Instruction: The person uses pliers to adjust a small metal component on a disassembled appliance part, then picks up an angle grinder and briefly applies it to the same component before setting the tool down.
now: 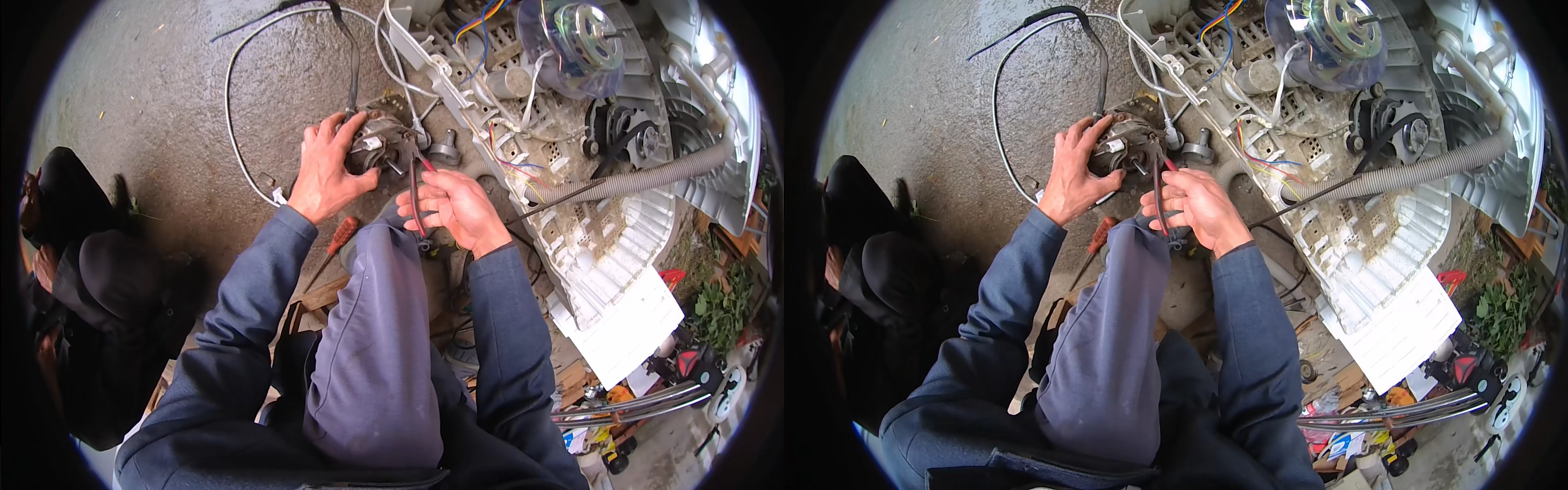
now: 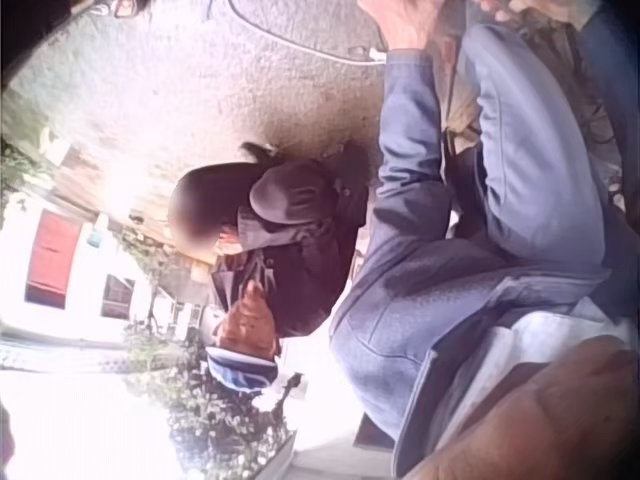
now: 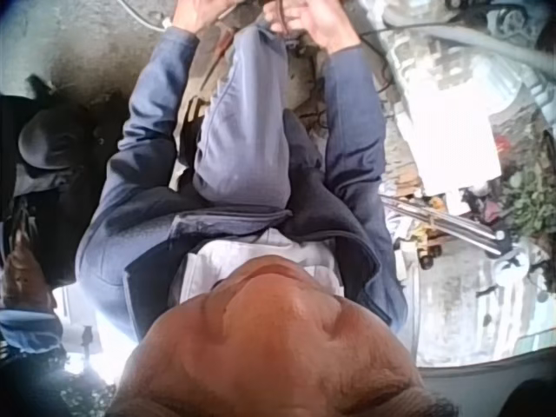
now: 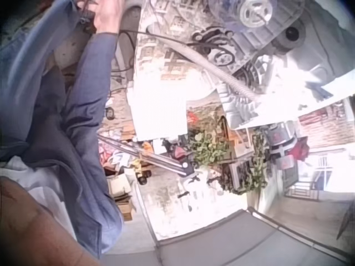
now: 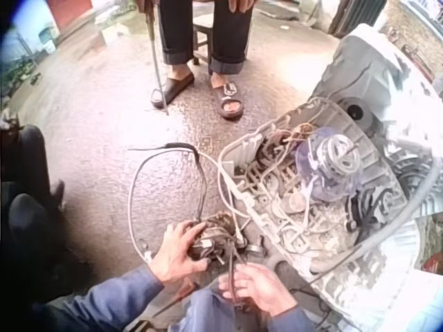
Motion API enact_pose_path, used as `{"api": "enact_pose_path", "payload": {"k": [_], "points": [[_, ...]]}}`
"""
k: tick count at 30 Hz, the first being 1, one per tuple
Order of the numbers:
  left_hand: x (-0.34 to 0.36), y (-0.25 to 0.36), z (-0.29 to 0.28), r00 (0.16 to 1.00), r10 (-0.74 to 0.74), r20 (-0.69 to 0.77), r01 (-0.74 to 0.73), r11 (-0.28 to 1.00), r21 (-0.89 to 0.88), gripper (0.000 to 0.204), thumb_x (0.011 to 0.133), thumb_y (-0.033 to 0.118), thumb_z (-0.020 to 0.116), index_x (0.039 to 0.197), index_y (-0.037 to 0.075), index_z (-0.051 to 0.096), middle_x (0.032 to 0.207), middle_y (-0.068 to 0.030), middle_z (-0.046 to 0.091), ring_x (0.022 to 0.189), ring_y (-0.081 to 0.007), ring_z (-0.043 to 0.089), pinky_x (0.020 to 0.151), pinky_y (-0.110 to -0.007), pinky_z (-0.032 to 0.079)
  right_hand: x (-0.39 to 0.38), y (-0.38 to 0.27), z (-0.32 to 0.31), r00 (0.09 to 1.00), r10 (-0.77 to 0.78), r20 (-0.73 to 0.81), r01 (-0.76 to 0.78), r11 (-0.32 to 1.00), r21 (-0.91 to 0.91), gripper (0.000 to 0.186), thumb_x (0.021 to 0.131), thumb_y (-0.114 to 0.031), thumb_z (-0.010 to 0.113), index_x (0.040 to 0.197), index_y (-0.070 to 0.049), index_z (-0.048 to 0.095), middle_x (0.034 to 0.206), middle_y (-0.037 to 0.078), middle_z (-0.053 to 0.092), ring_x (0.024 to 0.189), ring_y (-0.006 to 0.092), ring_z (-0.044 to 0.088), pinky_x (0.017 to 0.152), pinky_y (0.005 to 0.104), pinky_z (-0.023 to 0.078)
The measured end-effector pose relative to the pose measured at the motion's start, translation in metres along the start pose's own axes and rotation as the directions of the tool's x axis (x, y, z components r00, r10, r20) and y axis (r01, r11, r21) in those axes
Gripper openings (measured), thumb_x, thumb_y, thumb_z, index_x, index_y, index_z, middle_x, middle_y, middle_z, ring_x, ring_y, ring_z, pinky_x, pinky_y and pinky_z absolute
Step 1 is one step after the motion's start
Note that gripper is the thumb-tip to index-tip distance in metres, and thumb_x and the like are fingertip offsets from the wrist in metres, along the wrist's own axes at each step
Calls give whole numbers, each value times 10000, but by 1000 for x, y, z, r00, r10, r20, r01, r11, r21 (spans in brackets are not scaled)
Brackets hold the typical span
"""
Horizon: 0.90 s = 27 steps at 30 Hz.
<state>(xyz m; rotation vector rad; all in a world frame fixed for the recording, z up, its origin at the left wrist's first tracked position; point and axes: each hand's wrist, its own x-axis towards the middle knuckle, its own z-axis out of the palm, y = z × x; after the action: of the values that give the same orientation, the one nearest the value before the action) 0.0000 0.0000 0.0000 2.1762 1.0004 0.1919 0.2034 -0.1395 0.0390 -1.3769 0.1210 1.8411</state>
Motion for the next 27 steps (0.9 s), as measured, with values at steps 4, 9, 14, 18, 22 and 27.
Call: {"api": "enact_pose_path", "payload": {"k": [4, 9, 14, 18, 22, 27], "points": [[1, 1, -4, 1000, 11, -1, -11, 1000, 8, 891, 689, 285, 824, 1512, 113, 529, 1454, -235, 489, 1215, -411, 480, 1112, -503, 400, 3, -3, 3, 1000, -2, 9, 3, 999, -38, 365, 1068, -250, 542, 1223, 81, 551, 1104, 308, 708, 984, 377, 740, 792, 509, 644], [-2, 0, -3, 1000, 16, -3, -16, 1000, 11, 888, 687, 283, 824, 1511, 126, 533, 1452, -227, 494, 1216, -412, 480, 1110, -503, 399, 1, -5, 3, 1000, 24, -18, -24, 1000, -11, 362, 1064, -252, 538, 1211, 78, 552, 1107, 307, 707, 966, 382, 737, 792, 520, 638], [-2, 1, 4, 999, 29, -25, -28, 999, 20, 893, 675, 284, 823, 1508, 132, 538, 1446, -224, 502, 1205, -412, 482, 1114, -511, 391, 1, -8, 4, 996, 35, -77, -35, 999, 1, 368, 1053, -262, 550, 1203, 74, 556, 1102, 306, 708, 962, 393, 735, 784, 542, 631], [0, 10, 14, 995, 50, -81, -44, 996, 76, 897, 660, 298, 818, 1497, 124, 547, 1443, -232, 505, 1269, -421, 474, 1128, -523, 370, 1, -9, 6, 991, 33, -129, -32, 999, 8, 358, 1051, -254, 555, 1191, 76, 560, 1060, 277, 698, 939, 389, 733, 777, 561, 633], [6, 11, 23, 990, 92, -110, -84, 994, 71, 873, 660, 294, 807, 1478, 108, 562, 1436, -238, 513, 1330, -420, 474, 1133, -525, 361, 2, -14, 9, 985, 45, -169, -35, 997, 61, 339, 1054, -243, 551, 1167, 76, 570, 1026, 245, 683, 908, 380, 731, 779, 576, 637], [9, 17, 23, 992, 85, -97, -80, 995, 55, 853, 663, 284, 801, 1462, 91, 574, 1417, -242, 524, 1309, -416, 499, 1123, -516, 370, 4, -15, 6, 979, 86, -185, -74, 995, 70, 297, 1051, -222, 548, 1140, 60, 578, 971, 212, 688, 807, 327, 716, 659, 467, 614]]}}
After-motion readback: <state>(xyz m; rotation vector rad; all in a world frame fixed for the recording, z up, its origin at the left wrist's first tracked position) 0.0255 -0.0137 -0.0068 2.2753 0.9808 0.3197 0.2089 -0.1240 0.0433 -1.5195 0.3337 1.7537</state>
